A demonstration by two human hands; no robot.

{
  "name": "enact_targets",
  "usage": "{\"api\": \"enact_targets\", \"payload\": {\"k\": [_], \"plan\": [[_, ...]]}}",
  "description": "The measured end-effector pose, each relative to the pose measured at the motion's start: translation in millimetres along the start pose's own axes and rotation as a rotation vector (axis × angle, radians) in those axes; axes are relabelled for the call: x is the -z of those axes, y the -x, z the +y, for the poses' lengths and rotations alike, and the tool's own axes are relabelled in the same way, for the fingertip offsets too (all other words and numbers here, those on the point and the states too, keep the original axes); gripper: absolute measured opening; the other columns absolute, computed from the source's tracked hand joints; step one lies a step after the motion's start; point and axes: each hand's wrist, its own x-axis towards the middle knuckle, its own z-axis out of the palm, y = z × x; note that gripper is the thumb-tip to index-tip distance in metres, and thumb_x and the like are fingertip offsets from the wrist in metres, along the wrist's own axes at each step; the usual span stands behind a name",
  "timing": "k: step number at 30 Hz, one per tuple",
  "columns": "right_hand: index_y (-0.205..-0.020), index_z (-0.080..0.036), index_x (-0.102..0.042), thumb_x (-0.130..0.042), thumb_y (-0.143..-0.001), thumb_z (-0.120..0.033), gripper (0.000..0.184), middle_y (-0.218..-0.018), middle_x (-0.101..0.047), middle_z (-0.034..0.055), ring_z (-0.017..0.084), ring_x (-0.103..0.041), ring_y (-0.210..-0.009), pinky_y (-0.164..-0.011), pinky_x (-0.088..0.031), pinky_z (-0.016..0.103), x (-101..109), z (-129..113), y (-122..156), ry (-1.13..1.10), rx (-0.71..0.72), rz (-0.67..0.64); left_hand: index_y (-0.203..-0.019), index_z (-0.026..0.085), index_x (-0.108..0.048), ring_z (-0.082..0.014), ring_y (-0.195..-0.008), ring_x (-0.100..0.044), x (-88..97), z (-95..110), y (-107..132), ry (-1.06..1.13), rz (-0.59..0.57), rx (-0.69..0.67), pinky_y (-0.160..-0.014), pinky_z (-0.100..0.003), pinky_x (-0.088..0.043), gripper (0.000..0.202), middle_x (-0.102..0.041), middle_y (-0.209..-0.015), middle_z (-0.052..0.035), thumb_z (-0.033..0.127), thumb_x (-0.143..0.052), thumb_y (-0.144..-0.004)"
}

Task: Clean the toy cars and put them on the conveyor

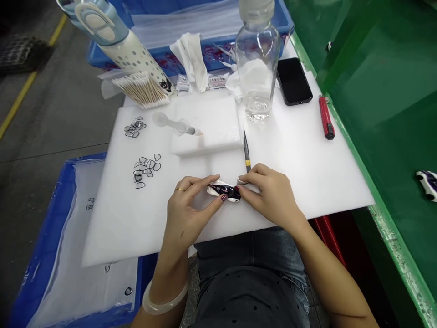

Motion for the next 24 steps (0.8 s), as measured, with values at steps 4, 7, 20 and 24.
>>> {"api": "enact_targets", "payload": {"k": [4, 7, 20, 24], "plan": [[-0.096, -0.017, -0.073, -0.067, -0.088, -0.030, 0.017, -0.088, -0.066, 0.0030, 0.011, -0.060, -0.067, -0.056, -0.043, 0.025, -1.9, 0.5, 1.0, 0.036, 0.027, 0.007, -0.113, 0.022, -0.071, -0.0197, -0.093, -0.059, -0.1, 0.6, 0.4, 0.001, 0.005, 0.014, -0.085, -0.034, -0.049, 0.035, -0.060, -0.093, -0.0018, 0.023, -0.076, -0.078], [-0.095, -0.018, -0.073, -0.066, -0.088, -0.031, 0.016, -0.087, -0.065, 0.0026, 0.011, -0.059, -0.066, -0.056, -0.042, 0.025, -3.4, 0.3, 0.5, 0.066, 0.033, 0.006, -0.112, 0.024, -0.070, -0.0198, -0.094, -0.059, -0.1, 0.8, 0.7, 0.008, 0.004, 0.034, -0.085, -0.035, -0.050, 0.035, -0.060, -0.093, -0.0013, 0.023, -0.076, -0.078], [-0.092, -0.021, -0.071, -0.067, -0.087, -0.031, 0.012, -0.086, -0.065, 0.0014, 0.011, -0.060, -0.066, -0.055, -0.040, 0.025, -3.8, 0.3, -1.2, 0.088, 0.016, -0.008, -0.111, 0.026, -0.069, -0.0203, -0.093, -0.059, -0.1, 0.6, 0.0, -0.020, -0.007, 0.024, -0.085, -0.036, -0.050, 0.033, -0.059, -0.092, -0.0010, 0.022, -0.075, -0.079], [-0.096, -0.018, -0.069, -0.063, -0.090, -0.027, 0.012, -0.086, -0.066, 0.0032, 0.012, -0.061, -0.069, -0.057, -0.044, 0.025, -3.8, 0.6, 2.0, 0.063, 0.070, 0.035, -0.119, 0.027, -0.066, -0.0211, -0.097, -0.057, 2.7, -2.8, 2.1, 0.007, -0.043, -0.004, -0.087, -0.036, -0.049, 0.043, -0.060, -0.097, -0.0018, 0.026, -0.079, -0.077]]}}
